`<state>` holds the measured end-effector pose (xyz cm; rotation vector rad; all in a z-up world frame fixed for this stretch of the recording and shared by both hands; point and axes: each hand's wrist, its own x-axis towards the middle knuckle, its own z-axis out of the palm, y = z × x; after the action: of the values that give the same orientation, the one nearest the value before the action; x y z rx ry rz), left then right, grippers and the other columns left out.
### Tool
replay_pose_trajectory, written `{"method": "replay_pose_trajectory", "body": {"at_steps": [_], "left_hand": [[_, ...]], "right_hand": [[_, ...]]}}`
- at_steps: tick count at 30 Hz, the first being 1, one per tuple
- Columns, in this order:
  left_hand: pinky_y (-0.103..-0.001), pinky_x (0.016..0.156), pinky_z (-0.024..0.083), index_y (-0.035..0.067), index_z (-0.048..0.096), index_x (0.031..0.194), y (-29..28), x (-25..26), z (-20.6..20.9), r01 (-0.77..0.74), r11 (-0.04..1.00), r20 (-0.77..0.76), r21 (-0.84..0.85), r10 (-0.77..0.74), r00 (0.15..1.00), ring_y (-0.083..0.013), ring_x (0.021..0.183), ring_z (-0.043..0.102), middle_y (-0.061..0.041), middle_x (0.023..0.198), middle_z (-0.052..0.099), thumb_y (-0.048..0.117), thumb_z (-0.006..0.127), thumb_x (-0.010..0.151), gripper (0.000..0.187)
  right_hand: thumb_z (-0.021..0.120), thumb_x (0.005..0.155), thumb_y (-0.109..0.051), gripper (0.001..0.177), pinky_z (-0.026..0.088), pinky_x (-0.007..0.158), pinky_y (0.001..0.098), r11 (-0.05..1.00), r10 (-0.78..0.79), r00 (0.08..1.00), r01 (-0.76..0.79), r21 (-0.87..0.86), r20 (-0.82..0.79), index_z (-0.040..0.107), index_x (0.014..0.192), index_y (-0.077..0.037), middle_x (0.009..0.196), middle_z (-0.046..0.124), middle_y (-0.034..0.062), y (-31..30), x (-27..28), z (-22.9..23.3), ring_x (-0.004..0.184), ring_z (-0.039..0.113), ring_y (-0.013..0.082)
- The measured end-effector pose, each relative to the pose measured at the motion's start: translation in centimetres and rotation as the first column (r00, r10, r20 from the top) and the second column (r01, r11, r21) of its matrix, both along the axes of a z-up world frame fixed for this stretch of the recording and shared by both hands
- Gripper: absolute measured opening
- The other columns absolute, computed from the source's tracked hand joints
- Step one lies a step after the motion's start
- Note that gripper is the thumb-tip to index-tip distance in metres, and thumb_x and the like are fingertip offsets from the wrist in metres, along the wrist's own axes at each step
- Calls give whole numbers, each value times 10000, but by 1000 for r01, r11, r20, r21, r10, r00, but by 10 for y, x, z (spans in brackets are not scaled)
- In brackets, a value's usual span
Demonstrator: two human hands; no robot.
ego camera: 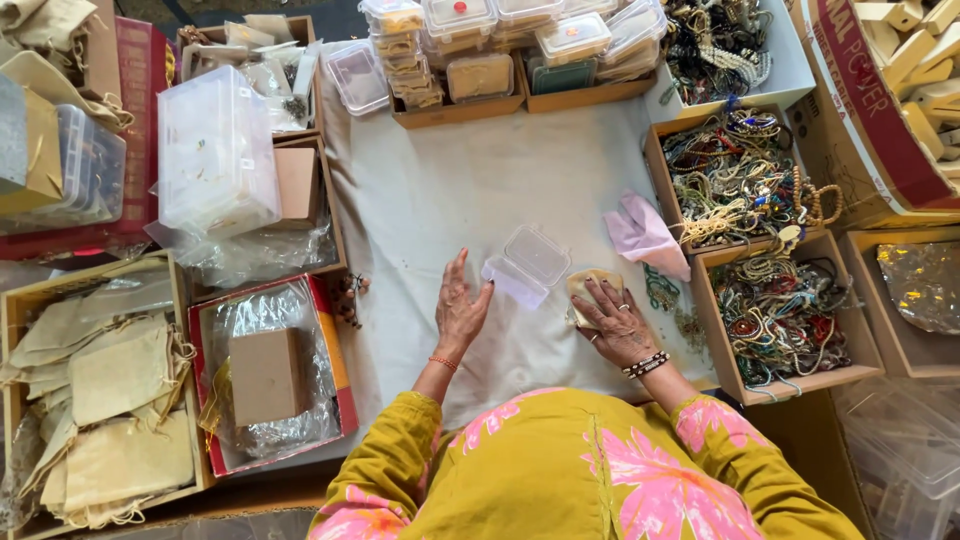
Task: Organize, inspect, and clean various jewelry items and packaging them into small containers.
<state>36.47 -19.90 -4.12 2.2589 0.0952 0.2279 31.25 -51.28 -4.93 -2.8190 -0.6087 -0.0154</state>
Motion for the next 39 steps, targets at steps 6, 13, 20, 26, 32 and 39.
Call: {"method": "replay_pose_trajectory", "body": {"at_steps": [6,13,20,26,32,39], "left_hand": [[-379,855,576,178,706,1263,-10,15,-36,78,995,74,62,-83,994,-259,1023,690,-63,1327,650,378,702,990,339],[-365,732,573,146,758,1046,-12,-12,-14,115,988,-232,-99,-136,963,-203,736,711,-44,1146,708,315,734,866,248],[-370,721,562,177,748,1133,-24,-32,-27,103,988,-196,-114,-124,973,-193,750,702,-20,1104,696,291,735,880,277],[-369,741,579,196,739,1133,-29,-21,-14,82,992,-229,-97,-103,968,-170,700,715,-36,1289,650,291,759,869,281],[-366,758,587,241,595,1386,-39,-18,-20,151,973,-213,-173,-186,959,-180,671,722,-75,1448,554,240,761,803,606],[-341,772,598,223,572,1401,-36,-21,-24,166,961,-238,-222,-218,946,-168,724,753,-70,1472,530,237,792,791,648]], "right_hand": [[740,838,-401,669,263,1198,589,1000,-5,999,4,-17,-53,510,1457,-291,1612,368,71,1,4,8,1475,357,333],[818,742,-304,765,278,1182,518,999,37,970,-35,12,-241,499,1435,-243,1608,344,92,-4,20,33,1476,318,341],[766,761,-92,694,433,1109,421,998,38,974,-24,64,-222,560,1408,-237,1586,422,67,-12,19,33,1406,456,321],[680,900,-21,481,547,965,393,925,-176,975,212,316,-139,615,1343,-195,1402,608,84,-22,26,35,1204,643,311],[625,936,12,361,538,921,297,448,-196,833,546,708,-518,641,1289,-58,1116,710,63,-20,52,1,1013,670,158],[647,923,25,338,555,899,285,205,286,705,616,760,-649,644,1251,-56,1130,700,-8,36,64,-35,1010,646,86]]}}
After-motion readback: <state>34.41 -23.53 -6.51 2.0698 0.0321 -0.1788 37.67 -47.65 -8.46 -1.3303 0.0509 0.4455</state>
